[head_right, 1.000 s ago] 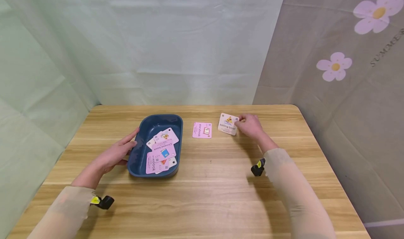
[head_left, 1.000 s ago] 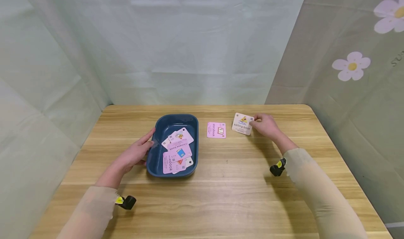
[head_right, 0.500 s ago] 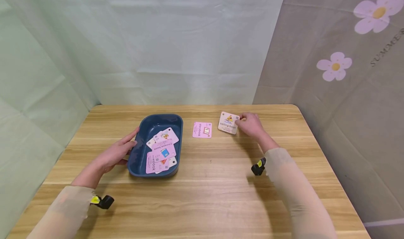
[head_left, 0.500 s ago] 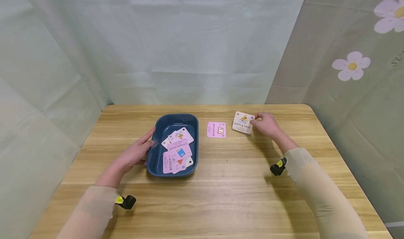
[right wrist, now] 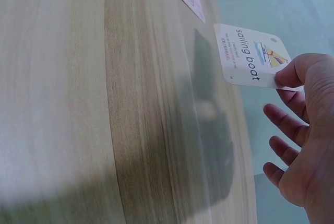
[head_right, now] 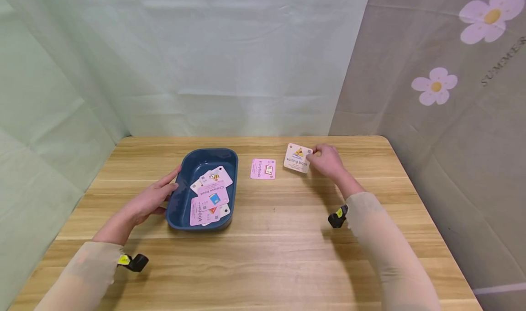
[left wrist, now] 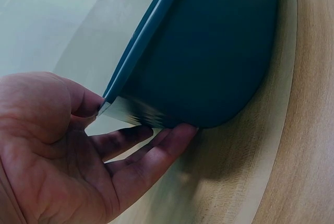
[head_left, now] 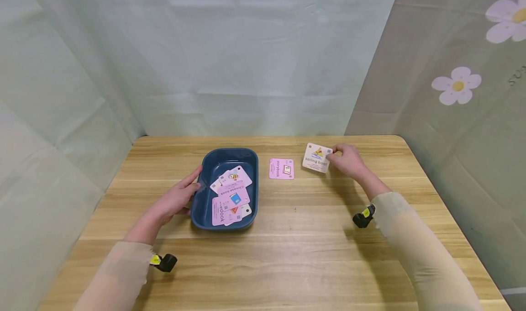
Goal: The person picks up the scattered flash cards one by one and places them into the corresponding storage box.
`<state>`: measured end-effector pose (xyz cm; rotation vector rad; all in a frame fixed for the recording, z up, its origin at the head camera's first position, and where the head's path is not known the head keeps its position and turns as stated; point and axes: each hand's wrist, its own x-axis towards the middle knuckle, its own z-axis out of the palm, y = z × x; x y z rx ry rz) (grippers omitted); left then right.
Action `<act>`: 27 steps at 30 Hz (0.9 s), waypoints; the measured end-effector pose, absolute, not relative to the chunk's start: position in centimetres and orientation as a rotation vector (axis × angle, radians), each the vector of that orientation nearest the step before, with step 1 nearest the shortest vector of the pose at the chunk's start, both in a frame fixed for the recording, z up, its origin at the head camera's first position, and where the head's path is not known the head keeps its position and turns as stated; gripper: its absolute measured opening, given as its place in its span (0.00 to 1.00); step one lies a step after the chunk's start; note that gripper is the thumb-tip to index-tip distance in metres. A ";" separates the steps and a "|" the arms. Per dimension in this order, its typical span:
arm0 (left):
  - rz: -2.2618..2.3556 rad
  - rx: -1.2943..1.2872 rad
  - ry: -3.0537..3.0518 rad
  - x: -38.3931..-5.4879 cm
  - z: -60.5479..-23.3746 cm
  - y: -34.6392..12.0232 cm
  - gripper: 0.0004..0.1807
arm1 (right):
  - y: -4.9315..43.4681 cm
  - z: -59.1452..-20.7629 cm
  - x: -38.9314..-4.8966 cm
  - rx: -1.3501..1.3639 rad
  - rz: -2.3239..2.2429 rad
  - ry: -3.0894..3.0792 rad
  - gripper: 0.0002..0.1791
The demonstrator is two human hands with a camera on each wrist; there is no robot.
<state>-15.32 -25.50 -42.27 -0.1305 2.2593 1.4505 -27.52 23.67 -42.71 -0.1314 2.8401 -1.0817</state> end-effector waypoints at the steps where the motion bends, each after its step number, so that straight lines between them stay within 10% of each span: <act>1: 1.449 -0.128 2.261 -15.3 -42.3 -25.5 0.34 | 23.7 -42.7 -27.5 -0.132 -1.082 2.845 0.17; 27: 1.449 -0.126 2.266 -15.2 -42.1 -25.5 0.34 | 23.2 -41.7 -26.9 -0.197 -1.172 2.860 0.13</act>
